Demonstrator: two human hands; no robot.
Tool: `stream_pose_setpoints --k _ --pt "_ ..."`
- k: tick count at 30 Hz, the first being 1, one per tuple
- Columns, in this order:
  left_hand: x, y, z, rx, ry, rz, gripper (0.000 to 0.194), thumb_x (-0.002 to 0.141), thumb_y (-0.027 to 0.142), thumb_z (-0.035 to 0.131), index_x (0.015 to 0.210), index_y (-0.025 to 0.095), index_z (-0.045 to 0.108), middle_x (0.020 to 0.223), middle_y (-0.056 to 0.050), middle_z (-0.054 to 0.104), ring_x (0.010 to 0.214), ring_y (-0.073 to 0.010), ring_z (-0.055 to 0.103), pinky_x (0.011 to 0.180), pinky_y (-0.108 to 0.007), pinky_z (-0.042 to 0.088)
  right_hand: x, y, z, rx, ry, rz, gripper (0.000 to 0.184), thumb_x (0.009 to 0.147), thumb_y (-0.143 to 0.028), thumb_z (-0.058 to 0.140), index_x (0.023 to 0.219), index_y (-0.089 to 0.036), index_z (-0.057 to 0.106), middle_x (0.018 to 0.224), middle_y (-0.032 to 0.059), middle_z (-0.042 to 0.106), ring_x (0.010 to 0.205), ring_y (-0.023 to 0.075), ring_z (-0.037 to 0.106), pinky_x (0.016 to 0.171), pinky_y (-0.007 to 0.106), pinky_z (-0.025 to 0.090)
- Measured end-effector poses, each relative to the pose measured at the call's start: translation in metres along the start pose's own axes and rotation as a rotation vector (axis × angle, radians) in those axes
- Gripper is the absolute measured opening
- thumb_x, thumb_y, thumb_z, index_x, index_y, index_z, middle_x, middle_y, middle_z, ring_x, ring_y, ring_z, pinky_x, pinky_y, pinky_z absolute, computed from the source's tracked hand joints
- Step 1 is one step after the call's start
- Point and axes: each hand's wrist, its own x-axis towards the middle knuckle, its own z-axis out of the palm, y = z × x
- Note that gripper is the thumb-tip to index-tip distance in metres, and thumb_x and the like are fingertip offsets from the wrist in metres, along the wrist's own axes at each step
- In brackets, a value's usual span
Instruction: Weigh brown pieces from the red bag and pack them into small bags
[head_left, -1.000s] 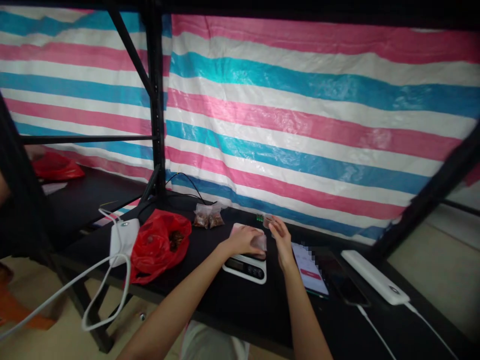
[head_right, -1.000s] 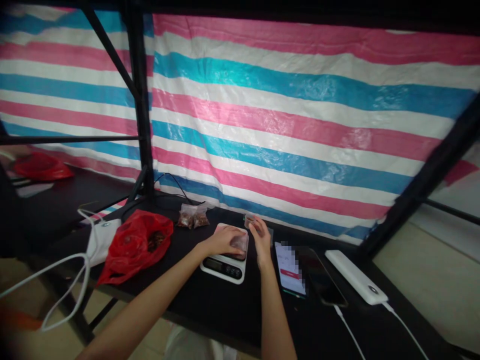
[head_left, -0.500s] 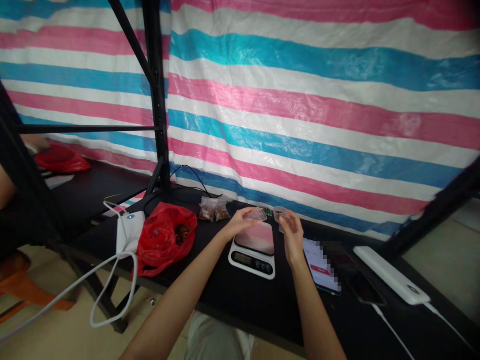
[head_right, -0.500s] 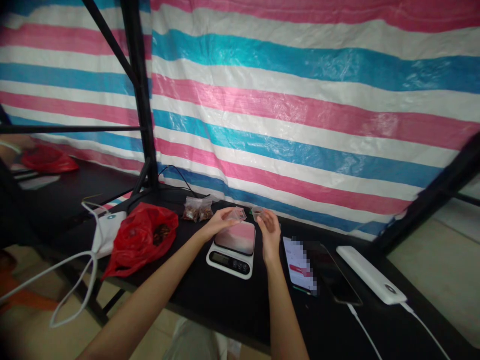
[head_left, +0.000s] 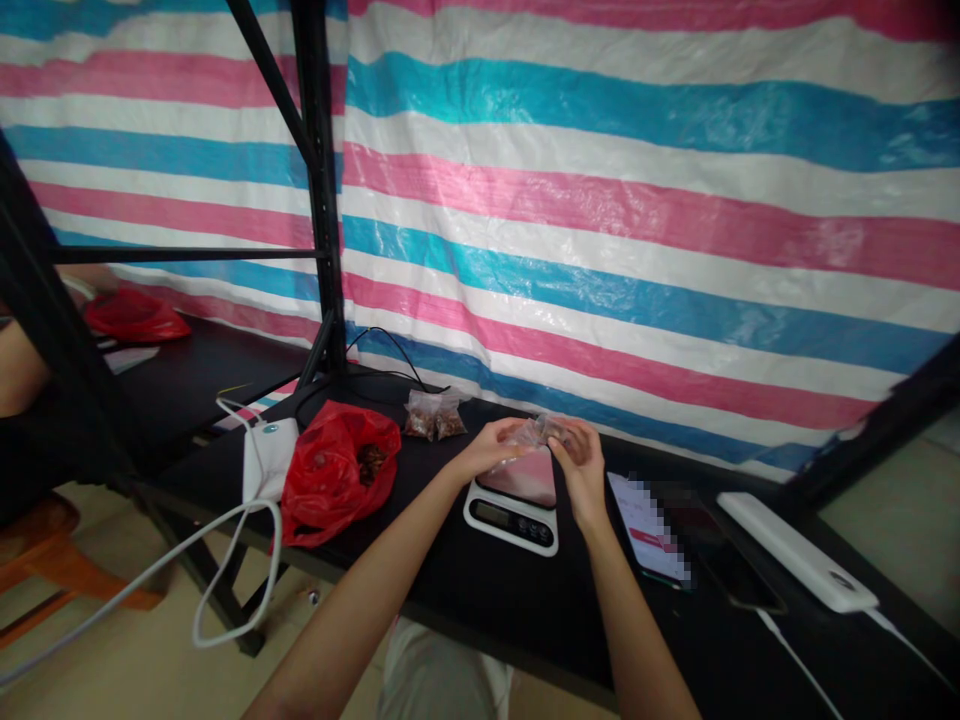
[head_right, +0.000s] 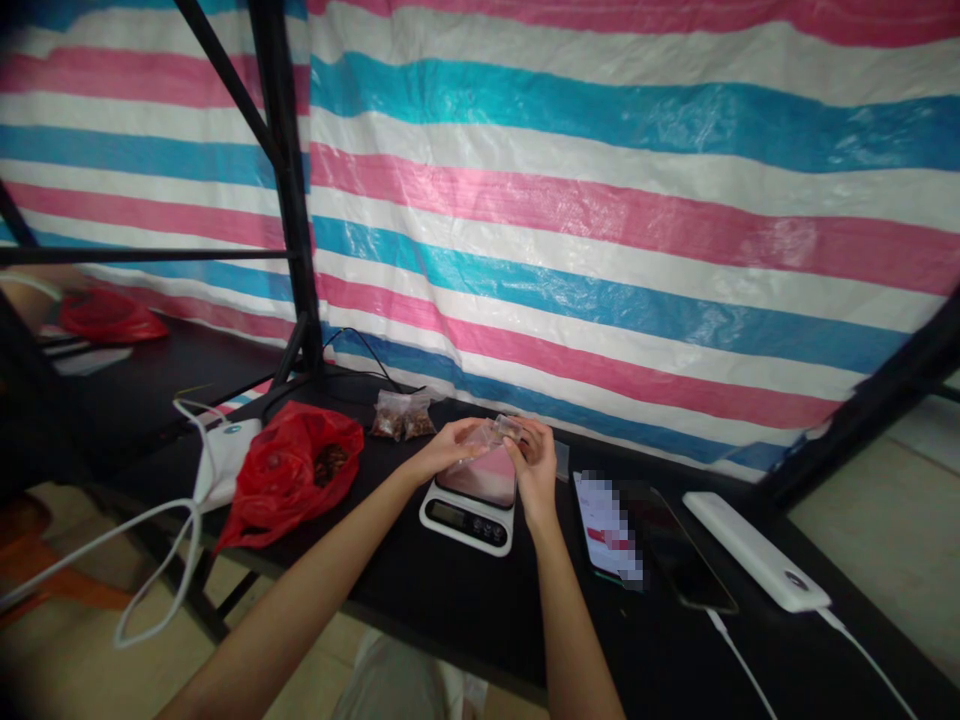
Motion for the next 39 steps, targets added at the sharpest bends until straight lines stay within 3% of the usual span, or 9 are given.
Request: stream_pose_setpoints --k 4,10,20,26,30,32,35,37,39 --pt "0.002 -0.004 -0.002 0.031 0.018 0.001 0.058 0.059 0.040 0.075 0.106 0.008 0.060 0.106 -0.014 0.064 0.100 -0.0242 0.058 0.094 -0.037 0.039 0.000 -0.005 -0.001 -0.012 -0.054 -0.013 0.029 0.072 -0.028 0.066 0.099 -0.020 0.058 0.117 0.0093 0.059 0.108 0.0214 0.054 0.092 0.038 0.042" --pt "0.004 -0.009 -0.003 0.096 0.015 -0.001 0.056 0.061 0.040 0.074 0.106 0.009 0.061 0.103 -0.012 0.065 0.096 -0.0229 0.059 0.089 -0.035 0.041 -0.003 -0.012 0.003 -0.020 -0.103 0.001 0.036 0.075 -0.033 0.062 0.109 -0.021 0.060 0.128 0.0099 0.052 0.120 0.0247 0.045 0.099 0.043 0.035" --pt "0.004 -0.008 -0.005 0.159 -0.039 0.036 0.053 0.065 0.038 0.070 0.108 0.009 0.060 0.101 -0.011 0.064 0.090 -0.0191 0.059 0.085 -0.031 0.043 -0.005 -0.021 0.009 -0.004 -0.021 0.012 0.039 0.074 -0.033 0.064 0.110 -0.018 0.058 0.121 0.0117 0.057 0.110 0.0230 0.054 0.097 0.040 0.038" --pt "0.003 -0.016 -0.005 0.523 -0.013 0.106 0.054 0.065 0.038 0.069 0.112 0.013 0.060 0.106 -0.011 0.062 0.093 -0.0216 0.057 0.085 -0.033 0.043 0.000 -0.008 0.000 0.004 0.098 0.000 0.040 0.069 -0.033 0.068 0.104 -0.019 0.057 0.114 0.0107 0.061 0.103 0.0220 0.057 0.092 0.040 0.041" --pt "-0.001 -0.021 0.001 0.826 -0.033 0.156 0.068 0.062 0.046 0.070 0.123 0.021 0.051 0.125 -0.011 0.052 0.115 -0.0285 0.044 0.100 -0.044 0.029 0.002 0.001 -0.004 0.005 0.149 0.013 0.036 0.067 -0.033 0.069 0.098 -0.019 0.055 0.109 0.0096 0.062 0.099 0.0210 0.059 0.091 0.042 0.042" --pt "-0.009 -0.013 0.002 0.891 0.031 0.181 0.068 0.068 0.049 0.065 0.128 0.024 0.045 0.132 -0.011 0.045 0.122 -0.0283 0.036 0.104 -0.047 0.020 0.002 0.003 -0.002 0.002 0.185 0.021 0.034 0.066 -0.034 0.070 0.091 -0.019 0.053 0.105 0.0089 0.063 0.098 0.0210 0.059 0.091 0.043 0.041" --pt "-0.029 0.015 -0.009 0.943 0.156 0.238 0.049 0.080 0.044 0.053 0.126 0.027 0.047 0.135 -0.007 0.042 0.126 -0.0240 0.033 0.108 -0.045 0.012 -0.001 0.003 0.002 -0.005 0.166 0.043 0.035 0.065 -0.036 0.070 0.087 -0.019 0.049 0.101 0.0080 0.063 0.098 0.0211 0.059 0.091 0.044 0.041" --pt "-0.048 0.039 -0.031 1.009 0.152 0.251 0.039 0.083 0.040 0.049 0.120 0.028 0.052 0.132 -0.005 0.044 0.124 -0.0219 0.035 0.107 -0.041 0.016 -0.004 0.000 0.006 -0.018 0.103 0.037 0.036 0.069 -0.038 0.067 0.095 -0.020 0.049 0.103 0.0078 0.062 0.098 0.0209 0.059 0.091 0.043 0.041" --pt "-0.065 0.063 -0.064 1.133 0.041 0.193 0.031 0.082 0.035 0.051 0.112 0.027 0.058 0.128 -0.005 0.048 0.121 -0.0220 0.039 0.104 -0.039 0.023 -0.009 -0.005 0.009 -0.048 0.010 0.015 0.043 0.076 -0.039 0.060 0.113 -0.021 0.046 0.105 0.0080 0.061 0.099 0.0210 0.058 0.090 0.042 0.042"
